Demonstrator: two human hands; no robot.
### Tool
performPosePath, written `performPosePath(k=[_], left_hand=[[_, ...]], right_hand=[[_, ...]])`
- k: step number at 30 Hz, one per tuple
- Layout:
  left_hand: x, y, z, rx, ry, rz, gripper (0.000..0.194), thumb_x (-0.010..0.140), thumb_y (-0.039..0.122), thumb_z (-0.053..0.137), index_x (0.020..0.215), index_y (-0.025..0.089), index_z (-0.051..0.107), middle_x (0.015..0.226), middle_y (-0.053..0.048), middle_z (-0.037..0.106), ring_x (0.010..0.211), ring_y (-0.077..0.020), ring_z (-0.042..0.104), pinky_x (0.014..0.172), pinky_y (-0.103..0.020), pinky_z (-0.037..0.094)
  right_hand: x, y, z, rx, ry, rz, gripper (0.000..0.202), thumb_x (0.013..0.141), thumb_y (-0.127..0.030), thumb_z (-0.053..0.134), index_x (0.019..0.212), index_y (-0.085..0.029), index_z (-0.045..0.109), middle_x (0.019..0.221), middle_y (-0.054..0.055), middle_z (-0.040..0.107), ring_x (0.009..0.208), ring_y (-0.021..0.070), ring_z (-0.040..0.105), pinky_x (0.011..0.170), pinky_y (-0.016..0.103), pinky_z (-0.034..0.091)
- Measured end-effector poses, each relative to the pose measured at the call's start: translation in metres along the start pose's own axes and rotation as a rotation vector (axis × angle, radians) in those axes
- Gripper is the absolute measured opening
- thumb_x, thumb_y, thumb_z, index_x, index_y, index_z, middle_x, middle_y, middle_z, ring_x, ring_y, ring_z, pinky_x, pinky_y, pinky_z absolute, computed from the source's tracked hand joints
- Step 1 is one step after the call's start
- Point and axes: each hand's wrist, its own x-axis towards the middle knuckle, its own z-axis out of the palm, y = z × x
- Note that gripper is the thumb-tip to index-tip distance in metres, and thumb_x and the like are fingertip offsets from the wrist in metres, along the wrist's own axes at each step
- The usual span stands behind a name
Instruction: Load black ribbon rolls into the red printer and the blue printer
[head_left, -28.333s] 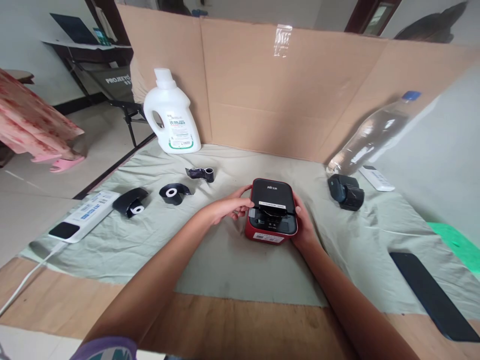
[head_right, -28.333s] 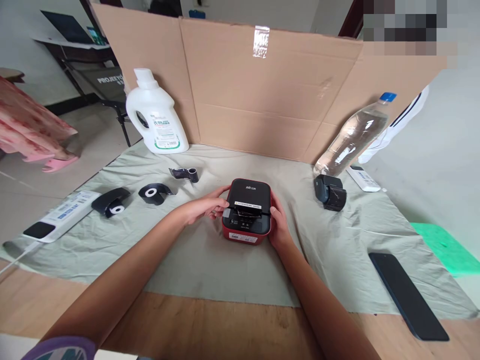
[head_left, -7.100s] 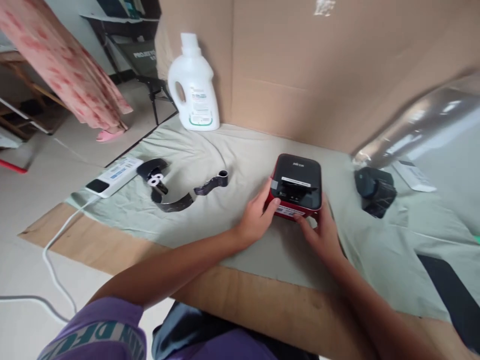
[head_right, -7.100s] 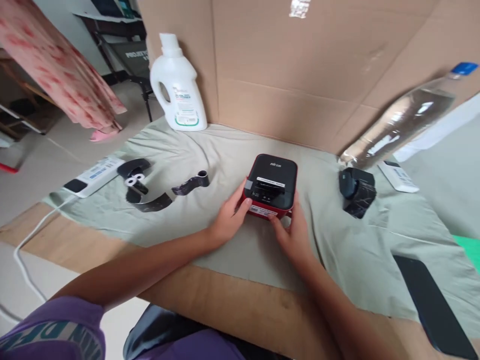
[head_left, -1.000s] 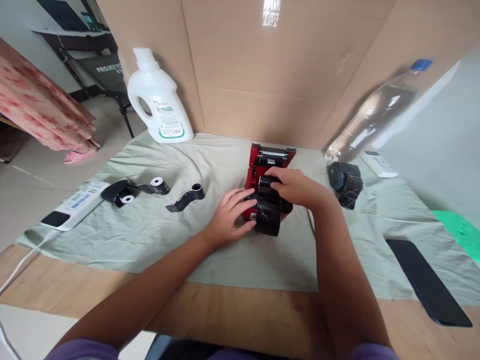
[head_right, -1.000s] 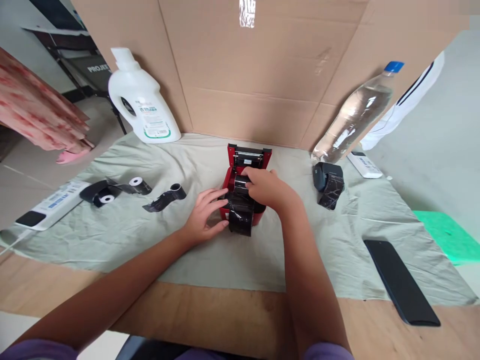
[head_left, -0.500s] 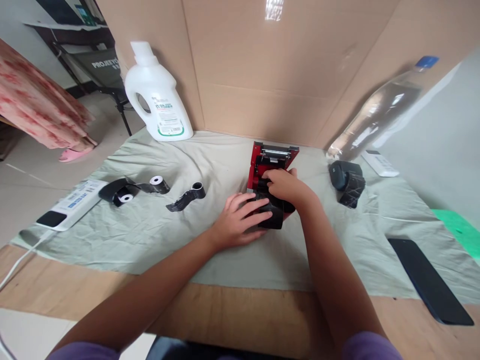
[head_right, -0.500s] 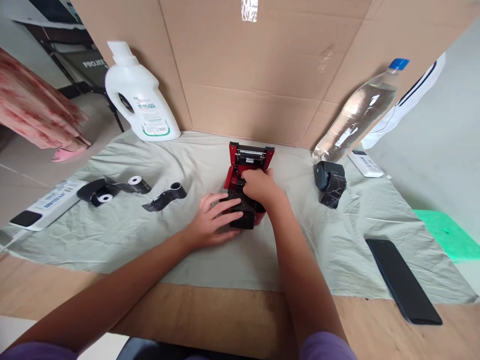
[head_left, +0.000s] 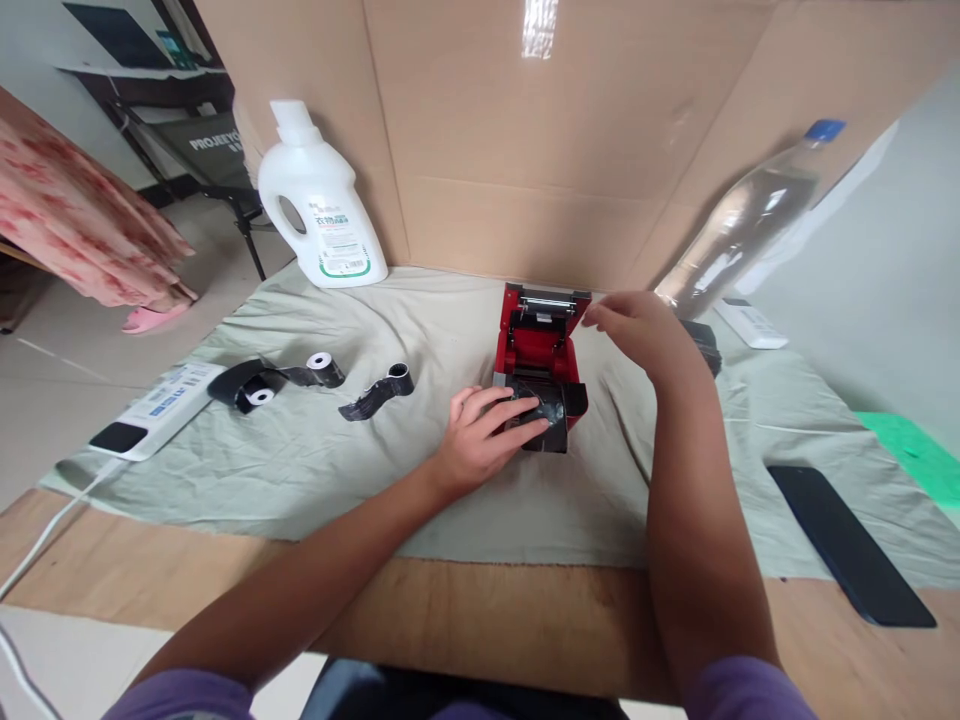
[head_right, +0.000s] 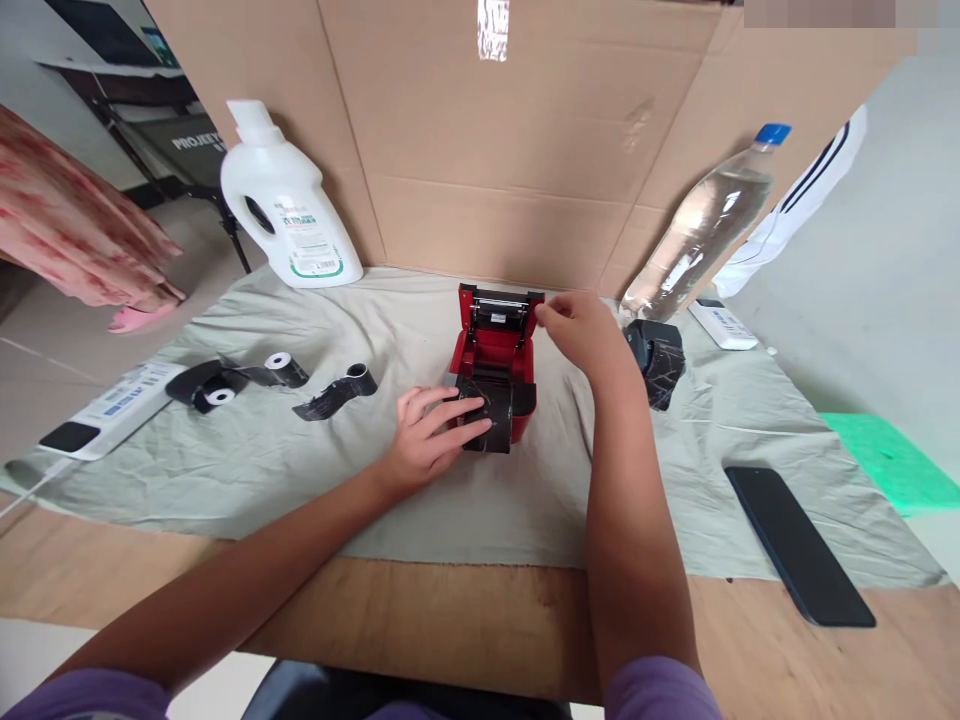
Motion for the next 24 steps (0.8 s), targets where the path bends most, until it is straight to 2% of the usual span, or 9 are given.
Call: performPosePath(k=[2, 3, 8, 12, 15, 18, 21, 24], left_hand=[[0.001, 0.002, 0.0, 0.025, 0.045, 0.036, 0.036, 0.095, 0.019, 0.052, 0.119, 0.041, 0.068, 0.12, 0.002, 0.072, 0.117, -0.0229, 0.054, 0.1, -0.042, 0.032], [0.001, 0.002, 0.0, 0.041, 0.059, 0.051, 0.036, 0.094, 0.018, 0.053, 0.118, 0.04, 0.068, 0.118, 0.003, 0.073, 0.116, -0.0225, 0.055, 0.099, -0.042, 0.033], [0.001, 0.001, -0.002, 0.043, 0.025, 0.063, 0.035, 0.095, 0.016, 0.051, 0.118, 0.037, 0.069, 0.117, 0.003, 0.073, 0.117, -0.0213, 0.054, 0.1, -0.041, 0.032], [0.0, 0.0, -0.005, 0.032, 0.019, 0.063, 0.034, 0.096, 0.018, 0.05, 0.118, 0.036, 0.068, 0.118, 0.003, 0.073, 0.116, -0.0204, 0.055, 0.1, -0.04, 0.032], [-0.001, -0.002, -0.005, 0.027, 0.027, 0.062, 0.035, 0.096, 0.019, 0.05, 0.12, 0.037, 0.068, 0.118, 0.003, 0.073, 0.118, -0.0202, 0.054, 0.101, -0.039, 0.032], [-0.003, -0.004, -0.003, 0.019, -0.001, 0.046, 0.036, 0.098, 0.021, 0.048, 0.122, 0.039, 0.066, 0.119, 0.003, 0.073, 0.119, -0.0192, 0.053, 0.104, -0.038, 0.031], [-0.003, -0.004, -0.003, 0.02, -0.023, 0.028, 0.036, 0.099, 0.023, 0.046, 0.122, 0.04, 0.067, 0.119, 0.003, 0.073, 0.119, -0.0185, 0.054, 0.105, -0.038, 0.031], [-0.003, -0.003, -0.003, 0.05, 0.018, 0.039, 0.034, 0.098, 0.022, 0.047, 0.118, 0.04, 0.069, 0.119, 0.003, 0.072, 0.117, -0.0187, 0.054, 0.105, -0.039, 0.033]], right_hand=[[0.005, 0.005, 0.004, -0.001, 0.173, 0.054, 0.022, 0.085, -0.043, 0.058, 0.086, -0.022, 0.065, 0.094, 0.009, 0.068, 0.086, 0.0251, 0.061, 0.084, 0.043, 0.046], [0.008, 0.008, 0.01, 0.035, 0.218, 0.072, 0.022, 0.084, -0.043, 0.058, 0.089, -0.023, 0.063, 0.096, 0.008, 0.067, 0.085, 0.0244, 0.062, 0.083, 0.042, 0.047], [0.021, 0.015, 0.042, 0.417, 0.183, 0.101, 0.027, 0.079, -0.045, 0.056, 0.087, -0.02, 0.061, 0.081, 0.003, 0.064, 0.071, 0.0182, 0.06, 0.069, 0.033, 0.048], [0.008, 0.019, 0.051, 0.469, 0.251, 0.074, 0.025, 0.078, -0.045, 0.055, 0.075, -0.02, 0.057, 0.073, 0.001, 0.058, 0.074, 0.0172, 0.057, 0.071, 0.03, 0.047], [-0.015, 0.03, 0.058, 0.393, 0.273, 0.014, 0.023, 0.076, -0.039, 0.052, 0.085, -0.02, 0.062, 0.094, 0.004, 0.063, 0.096, 0.0212, 0.058, 0.084, 0.034, 0.048], [-0.04, 0.043, 0.072, 0.396, 0.23, -0.001, 0.043, 0.073, -0.033, 0.048, 0.113, -0.024, 0.06, 0.127, 0.006, 0.057, 0.119, 0.0241, 0.052, 0.094, 0.038, 0.047], [-0.056, 0.05, 0.086, 0.552, 0.184, 0.008, 0.057, 0.075, -0.03, 0.046, 0.131, -0.026, 0.049, 0.142, 0.006, 0.051, 0.128, 0.0229, 0.049, 0.102, 0.039, 0.045], [-0.059, 0.05, 0.096, 0.74, 0.18, 0.029, 0.064, 0.076, -0.028, 0.048, 0.14, -0.027, 0.041, 0.147, 0.005, 0.048, 0.132, 0.0207, 0.047, 0.11, 0.039, 0.039]])
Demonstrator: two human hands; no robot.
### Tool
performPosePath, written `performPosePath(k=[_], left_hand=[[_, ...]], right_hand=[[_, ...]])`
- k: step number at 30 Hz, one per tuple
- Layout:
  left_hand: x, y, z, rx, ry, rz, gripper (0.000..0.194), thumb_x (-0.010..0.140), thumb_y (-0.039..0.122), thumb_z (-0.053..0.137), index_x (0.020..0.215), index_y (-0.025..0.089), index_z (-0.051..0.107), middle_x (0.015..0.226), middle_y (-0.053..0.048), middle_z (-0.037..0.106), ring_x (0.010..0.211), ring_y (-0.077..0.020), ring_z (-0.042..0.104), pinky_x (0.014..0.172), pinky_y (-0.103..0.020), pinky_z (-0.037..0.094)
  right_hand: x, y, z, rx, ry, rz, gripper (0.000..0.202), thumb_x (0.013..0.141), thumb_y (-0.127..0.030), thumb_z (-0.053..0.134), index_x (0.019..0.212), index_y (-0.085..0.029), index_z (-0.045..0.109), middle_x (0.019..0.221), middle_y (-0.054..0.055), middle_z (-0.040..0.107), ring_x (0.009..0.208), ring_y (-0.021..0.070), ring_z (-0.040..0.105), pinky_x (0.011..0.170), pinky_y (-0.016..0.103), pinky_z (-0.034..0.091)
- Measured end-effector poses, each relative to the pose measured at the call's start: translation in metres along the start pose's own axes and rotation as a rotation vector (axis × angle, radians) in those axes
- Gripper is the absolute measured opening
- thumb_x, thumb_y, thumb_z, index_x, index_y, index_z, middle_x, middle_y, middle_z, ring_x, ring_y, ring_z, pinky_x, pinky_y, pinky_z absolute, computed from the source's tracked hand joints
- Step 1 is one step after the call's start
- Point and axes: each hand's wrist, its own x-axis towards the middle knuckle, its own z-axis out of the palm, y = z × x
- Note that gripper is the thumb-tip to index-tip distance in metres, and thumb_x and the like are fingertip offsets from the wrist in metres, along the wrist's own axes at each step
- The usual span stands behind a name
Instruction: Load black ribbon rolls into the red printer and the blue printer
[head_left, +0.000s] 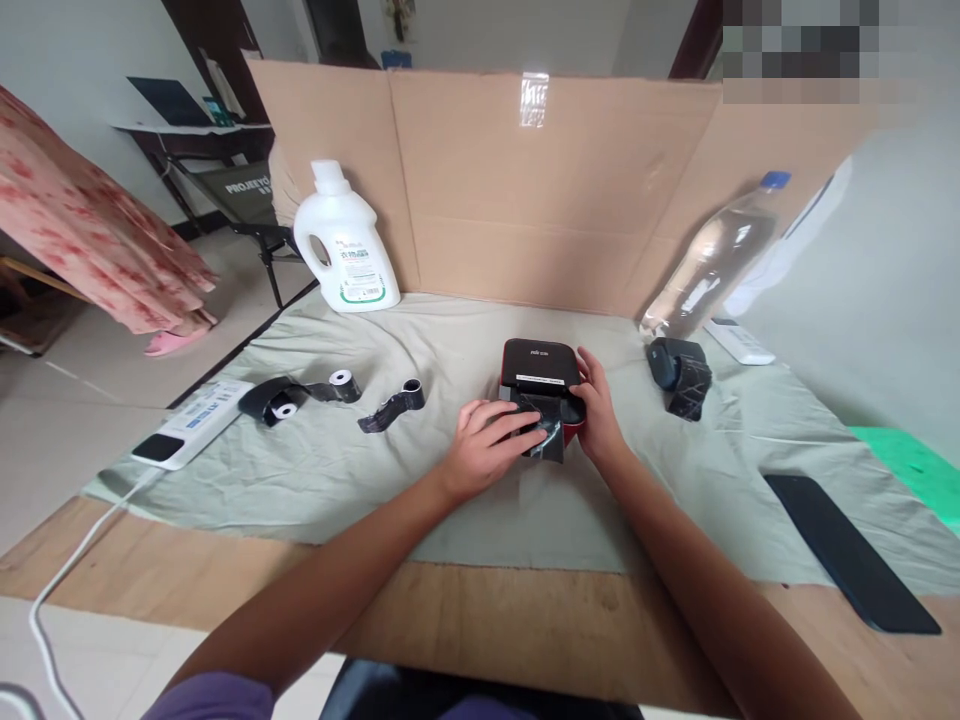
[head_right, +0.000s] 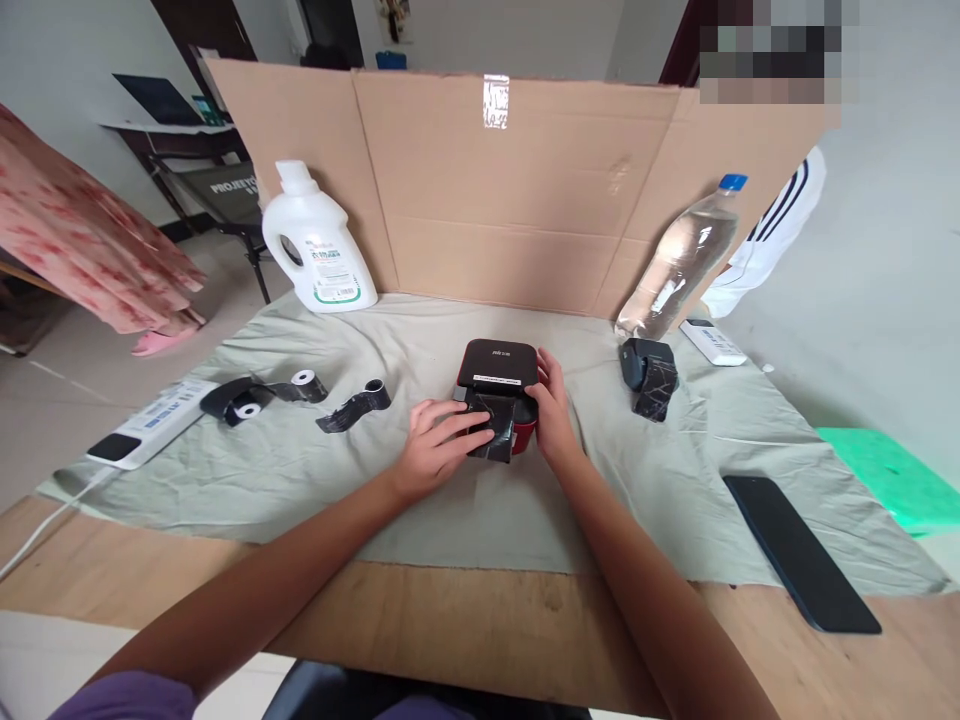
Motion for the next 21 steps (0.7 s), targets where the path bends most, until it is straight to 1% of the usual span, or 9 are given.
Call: performPosePath(k=[3, 6, 8, 10, 12, 13, 15, 17, 21], left_hand=[[0.0, 0.0, -0.001, 0.049, 0.054, 0.016, 0.033, 0.096, 0.022, 0.052, 0.117, 0.041, 0.069, 0.125, 0.001, 0.069, 0.117, -0.0204, 0.054, 0.103, -0.041, 0.038], [-0.001, -0.005, -0.001, 0.039, 0.022, -0.02, 0.035, 0.094, 0.028, 0.056, 0.127, 0.037, 0.064, 0.139, -0.004, 0.06, 0.126, -0.0242, 0.051, 0.105, -0.045, 0.041], [-0.001, -0.011, 0.0, -0.018, -0.018, -0.087, 0.046, 0.093, 0.034, 0.057, 0.139, 0.03, 0.054, 0.146, -0.008, 0.053, 0.135, -0.0272, 0.046, 0.109, -0.048, 0.042], [0.0, -0.018, 0.001, -0.089, -0.065, -0.175, 0.06, 0.093, 0.037, 0.056, 0.149, 0.025, 0.04, 0.148, -0.012, 0.049, 0.14, -0.0281, 0.042, 0.113, -0.05, 0.041], [0.001, -0.022, 0.002, -0.145, -0.115, -0.254, 0.067, 0.094, 0.039, 0.055, 0.154, 0.023, 0.03, 0.149, -0.013, 0.048, 0.141, -0.0273, 0.042, 0.115, -0.049, 0.04], [0.002, -0.023, 0.003, -0.163, -0.132, -0.282, 0.069, 0.094, 0.039, 0.055, 0.155, 0.023, 0.028, 0.149, -0.013, 0.048, 0.141, -0.0269, 0.043, 0.116, -0.047, 0.041], [0.003, -0.023, 0.004, -0.171, -0.141, -0.307, 0.07, 0.092, 0.039, 0.056, 0.154, 0.022, 0.028, 0.15, -0.014, 0.047, 0.14, -0.027, 0.044, 0.115, -0.046, 0.041], [0.005, -0.022, 0.004, -0.139, -0.134, -0.293, 0.072, 0.09, 0.038, 0.06, 0.153, 0.021, 0.03, 0.149, -0.014, 0.048, 0.141, -0.0285, 0.043, 0.115, -0.048, 0.041], [0.008, -0.021, 0.003, -0.054, -0.106, -0.276, 0.069, 0.083, 0.036, 0.066, 0.147, 0.022, 0.041, 0.14, -0.013, 0.056, 0.137, -0.0306, 0.047, 0.113, -0.05, 0.041]], right_hand=[[0.0, 0.001, 0.005, 0.139, 0.014, 0.053, 0.069, 0.076, -0.028, 0.05, 0.143, -0.026, 0.037, 0.151, 0.004, 0.045, 0.135, 0.0196, 0.046, 0.115, 0.039, 0.035], [-0.001, 0.002, 0.006, 0.192, 0.017, 0.104, 0.071, 0.076, -0.029, 0.05, 0.145, -0.025, 0.036, 0.154, 0.005, 0.042, 0.135, 0.0198, 0.047, 0.115, 0.039, 0.035], [-0.002, 0.002, 0.006, 0.18, 0.018, 0.103, 0.071, 0.076, -0.03, 0.05, 0.145, -0.026, 0.036, 0.154, 0.004, 0.042, 0.136, 0.0197, 0.046, 0.115, 0.038, 0.036], [-0.003, 0.003, 0.006, 0.162, 0.021, 0.087, 0.071, 0.076, -0.03, 0.049, 0.146, -0.026, 0.037, 0.154, 0.003, 0.043, 0.137, 0.0194, 0.046, 0.114, 0.038, 0.037], [-0.003, 0.003, 0.006, 0.149, 0.024, 0.075, 0.07, 0.077, -0.031, 0.048, 0.146, -0.026, 0.038, 0.153, 0.003, 0.044, 0.137, 0.0196, 0.046, 0.114, 0.038, 0.039], [-0.003, 0.004, 0.006, 0.143, 0.026, 0.074, 0.07, 0.077, -0.031, 0.048, 0.146, -0.026, 0.039, 0.152, 0.003, 0.045, 0.136, 0.02, 0.047, 0.113, 0.038, 0.039], [-0.002, 0.003, 0.006, 0.132, 0.028, 0.072, 0.069, 0.076, -0.031, 0.048, 0.145, -0.026, 0.041, 0.151, 0.003, 0.046, 0.136, 0.0208, 0.047, 0.112, 0.039, 0.041], [-0.002, 0.003, 0.007, 0.125, 0.032, 0.068, 0.068, 0.076, -0.031, 0.048, 0.144, -0.027, 0.042, 0.151, 0.003, 0.047, 0.136, 0.0213, 0.048, 0.112, 0.04, 0.042], [-0.001, 0.004, 0.007, 0.121, 0.038, 0.054, 0.068, 0.075, -0.031, 0.047, 0.143, -0.027, 0.044, 0.151, 0.002, 0.046, 0.136, 0.0212, 0.047, 0.112, 0.039, 0.041]])
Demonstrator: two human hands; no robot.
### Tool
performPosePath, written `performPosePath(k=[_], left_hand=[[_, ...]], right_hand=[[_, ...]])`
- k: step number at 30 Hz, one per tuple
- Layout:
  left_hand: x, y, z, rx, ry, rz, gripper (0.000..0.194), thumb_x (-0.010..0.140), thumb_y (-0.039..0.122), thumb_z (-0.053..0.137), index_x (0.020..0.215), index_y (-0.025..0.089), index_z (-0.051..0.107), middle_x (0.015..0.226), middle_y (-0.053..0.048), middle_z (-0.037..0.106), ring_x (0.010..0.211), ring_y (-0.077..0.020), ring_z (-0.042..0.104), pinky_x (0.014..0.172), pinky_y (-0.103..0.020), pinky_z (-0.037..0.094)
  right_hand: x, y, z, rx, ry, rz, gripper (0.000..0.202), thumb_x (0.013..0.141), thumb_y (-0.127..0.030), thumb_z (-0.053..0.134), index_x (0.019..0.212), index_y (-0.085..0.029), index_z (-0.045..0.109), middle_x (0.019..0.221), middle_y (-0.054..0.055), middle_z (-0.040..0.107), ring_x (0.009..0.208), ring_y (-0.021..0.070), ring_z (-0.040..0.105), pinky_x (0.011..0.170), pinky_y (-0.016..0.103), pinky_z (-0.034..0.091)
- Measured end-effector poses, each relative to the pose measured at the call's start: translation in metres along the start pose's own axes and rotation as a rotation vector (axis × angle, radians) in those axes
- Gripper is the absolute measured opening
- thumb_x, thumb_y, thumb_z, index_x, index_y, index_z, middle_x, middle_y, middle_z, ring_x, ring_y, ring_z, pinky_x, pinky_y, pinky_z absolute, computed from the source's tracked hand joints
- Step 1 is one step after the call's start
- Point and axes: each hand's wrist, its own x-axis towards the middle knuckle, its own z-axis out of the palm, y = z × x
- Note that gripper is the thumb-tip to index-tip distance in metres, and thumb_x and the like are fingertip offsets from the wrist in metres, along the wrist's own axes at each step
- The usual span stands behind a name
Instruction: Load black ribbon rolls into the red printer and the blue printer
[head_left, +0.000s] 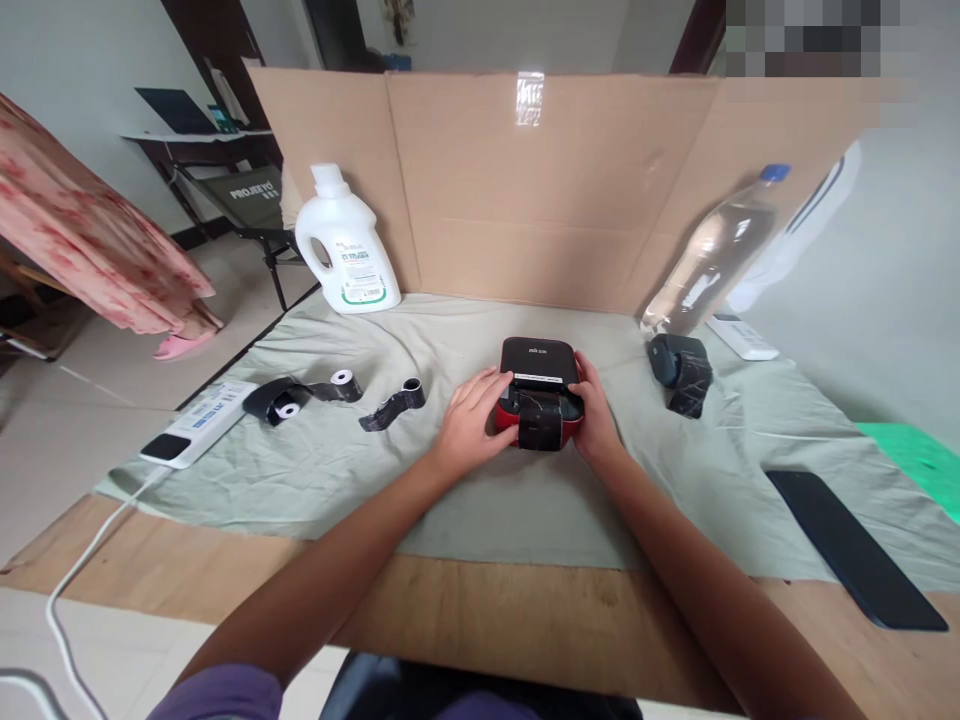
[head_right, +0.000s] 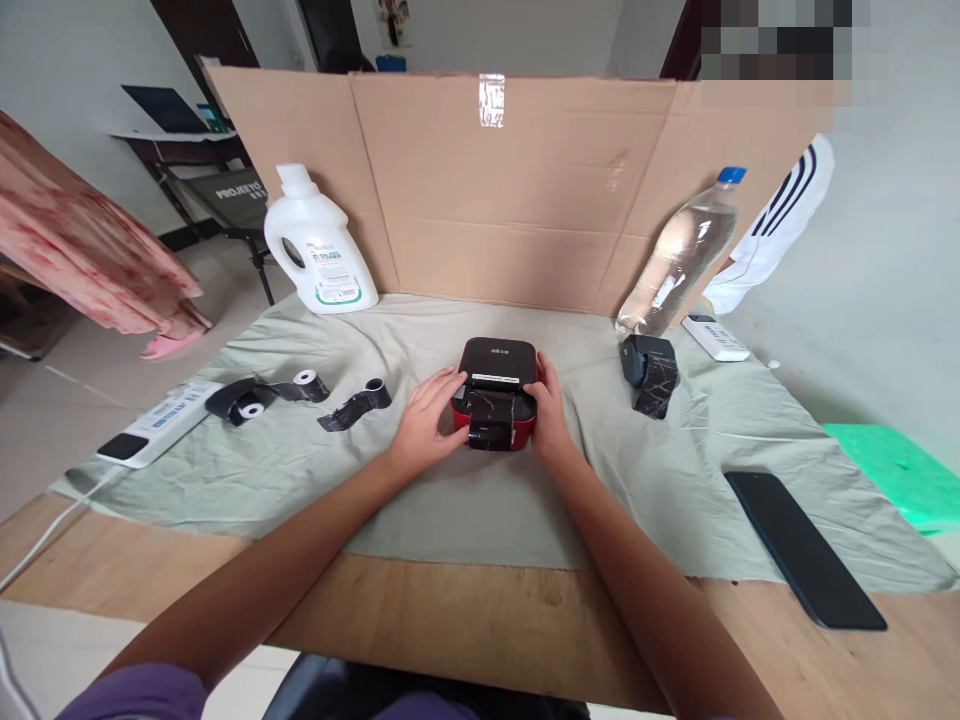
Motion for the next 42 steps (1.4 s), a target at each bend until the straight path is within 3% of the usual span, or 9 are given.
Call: performPosePath(k=[11, 21, 27, 32, 37, 40, 42], left_hand=[[0.002, -0.002, 0.003, -0.064, 0.073, 0.043, 0.059, 0.08, 0.032, 0.067, 0.136, 0.02, 0.051, 0.132, -0.012, 0.062, 0.128, -0.0275, 0.056, 0.116, -0.052, 0.038], [0.0, 0.0, 0.004, 0.022, 0.022, 0.021, 0.071, 0.082, 0.031, 0.063, 0.147, 0.02, 0.037, 0.15, -0.011, 0.047, 0.139, -0.029, 0.041, 0.117, -0.047, 0.035], [0.005, 0.008, -0.006, 0.021, -0.007, -0.161, 0.065, 0.073, 0.034, 0.072, 0.133, 0.021, 0.051, 0.127, -0.008, 0.066, 0.113, -0.0271, 0.057, 0.099, -0.042, 0.045], [0.011, 0.008, -0.012, 0.02, -0.02, -0.228, 0.062, 0.065, 0.035, 0.079, 0.121, 0.023, 0.058, 0.117, -0.005, 0.07, 0.099, -0.0253, 0.061, 0.092, -0.04, 0.043], [0.008, 0.005, -0.007, -0.102, -0.034, -0.223, 0.06, 0.07, 0.033, 0.076, 0.125, 0.021, 0.055, 0.12, -0.008, 0.066, 0.101, -0.0244, 0.062, 0.095, -0.041, 0.044], [0.006, 0.004, -0.005, -0.253, -0.076, -0.251, 0.063, 0.074, 0.031, 0.073, 0.132, 0.022, 0.05, 0.128, -0.01, 0.061, 0.103, -0.0235, 0.062, 0.094, -0.039, 0.047], [0.007, 0.003, -0.006, -0.385, -0.122, -0.328, 0.076, 0.075, 0.032, 0.074, 0.143, 0.023, 0.04, 0.134, -0.012, 0.057, 0.106, -0.0243, 0.062, 0.092, -0.038, 0.049]], right_hand=[[-0.005, -0.009, 0.005, 0.032, -0.002, 0.002, 0.071, 0.073, -0.028, 0.047, 0.144, -0.023, 0.043, 0.153, 0.003, 0.044, 0.137, 0.0216, 0.045, 0.115, 0.039, 0.036], [-0.006, 0.008, 0.01, 0.332, 0.042, 0.036, 0.05, 0.084, -0.047, 0.058, 0.131, -0.029, 0.057, 0.13, 0.0, 0.065, 0.13, 0.0248, 0.052, 0.114, 0.045, 0.039], [-0.001, 0.005, 0.002, 0.194, 0.129, 0.066, 0.057, 0.073, -0.029, 0.06, 0.13, -0.027, 0.057, 0.134, 0.001, 0.061, 0.125, 0.025, 0.055, 0.11, 0.043, 0.043], [-0.001, -0.001, 0.0, 0.163, 0.118, 0.065, 0.06, 0.071, -0.024, 0.055, 0.13, -0.026, 0.057, 0.138, 0.002, 0.059, 0.129, 0.0254, 0.052, 0.112, 0.044, 0.04], [-0.006, 0.007, 0.003, 0.153, 0.095, -0.009, 0.053, 0.077, -0.031, 0.056, 0.129, -0.023, 0.059, 0.138, 0.004, 0.06, 0.129, 0.0267, 0.053, 0.113, 0.046, 0.038], [-0.01, 0.012, -0.007, 0.021, 0.12, -0.032, 0.048, 0.085, -0.041, 0.055, 0.129, -0.022, 0.06, 0.139, 0.005, 0.059, 0.132, 0.0277, 0.051, 0.116, 0.048, 0.034], [-0.015, 0.011, -0.02, -0.056, 0.03, -0.045, 0.048, 0.09, -0.044, 0.051, 0.132, -0.023, 0.06, 0.142, 0.005, 0.057, 0.136, 0.0275, 0.047, 0.117, 0.048, 0.032]])
